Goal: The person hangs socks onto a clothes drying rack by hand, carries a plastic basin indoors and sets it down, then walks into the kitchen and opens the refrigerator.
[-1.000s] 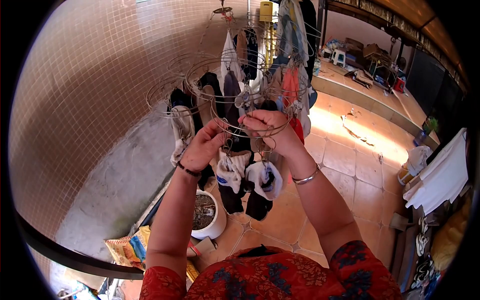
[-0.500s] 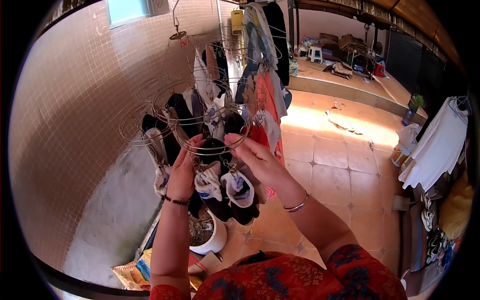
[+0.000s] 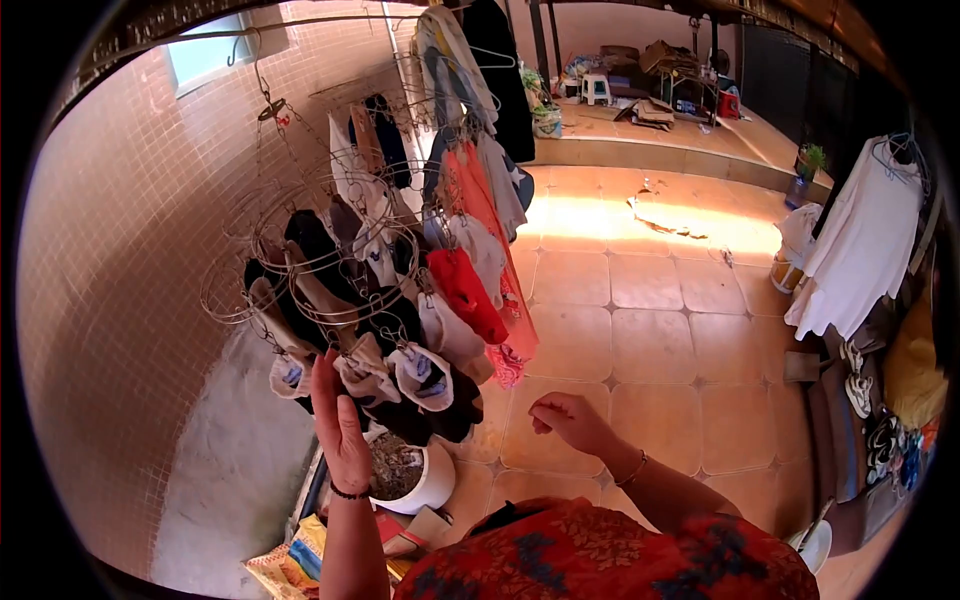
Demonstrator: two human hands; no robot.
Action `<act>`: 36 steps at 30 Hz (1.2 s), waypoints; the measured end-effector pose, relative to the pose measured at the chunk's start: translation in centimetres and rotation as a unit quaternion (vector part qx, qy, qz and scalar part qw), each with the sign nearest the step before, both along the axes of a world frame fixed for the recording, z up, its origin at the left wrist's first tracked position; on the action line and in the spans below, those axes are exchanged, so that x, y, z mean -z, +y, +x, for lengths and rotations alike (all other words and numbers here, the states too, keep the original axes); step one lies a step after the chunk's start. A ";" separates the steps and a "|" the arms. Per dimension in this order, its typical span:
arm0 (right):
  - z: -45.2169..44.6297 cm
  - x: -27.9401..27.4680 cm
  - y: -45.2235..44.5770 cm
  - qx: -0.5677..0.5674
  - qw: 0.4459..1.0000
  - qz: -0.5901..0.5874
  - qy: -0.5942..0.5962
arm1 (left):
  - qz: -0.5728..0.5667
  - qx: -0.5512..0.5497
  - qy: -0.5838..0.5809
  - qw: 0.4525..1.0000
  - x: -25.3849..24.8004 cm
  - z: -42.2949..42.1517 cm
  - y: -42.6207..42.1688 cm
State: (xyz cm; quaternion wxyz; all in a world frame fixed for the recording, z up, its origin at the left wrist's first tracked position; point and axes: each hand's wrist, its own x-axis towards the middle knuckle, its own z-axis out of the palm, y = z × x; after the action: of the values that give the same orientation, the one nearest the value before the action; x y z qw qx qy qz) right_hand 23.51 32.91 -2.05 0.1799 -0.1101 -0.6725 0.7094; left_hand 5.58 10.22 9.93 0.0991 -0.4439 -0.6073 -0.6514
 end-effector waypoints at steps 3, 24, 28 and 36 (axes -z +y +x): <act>2.5 1.1 0.8 -0.001 0.999 -0.004 -0.039 | 0.019 -0.033 -0.027 0.999 2.2 1.6 -0.2; 4.8 5.5 -7.2 -0.295 0.944 -0.011 -0.146 | -0.367 -0.351 -0.442 0.739 29.5 27.3 -16.3; 5.7 7.4 -9.5 -0.348 0.916 0.017 -0.199 | -0.424 -0.361 -0.531 0.639 37.7 35.4 -21.7; 7.8 9.9 -15.1 -0.416 0.833 0.119 -0.344 | -0.061 -0.424 -0.854 0.294 52.7 51.1 -28.6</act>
State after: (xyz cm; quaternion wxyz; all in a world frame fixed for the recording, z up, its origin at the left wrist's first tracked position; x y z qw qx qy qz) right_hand 31.31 17.84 -11.91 -0.3638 -0.0350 -0.7522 0.5483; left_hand 56.68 -18.34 -42.74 -0.2405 0.6779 -0.4911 -0.4913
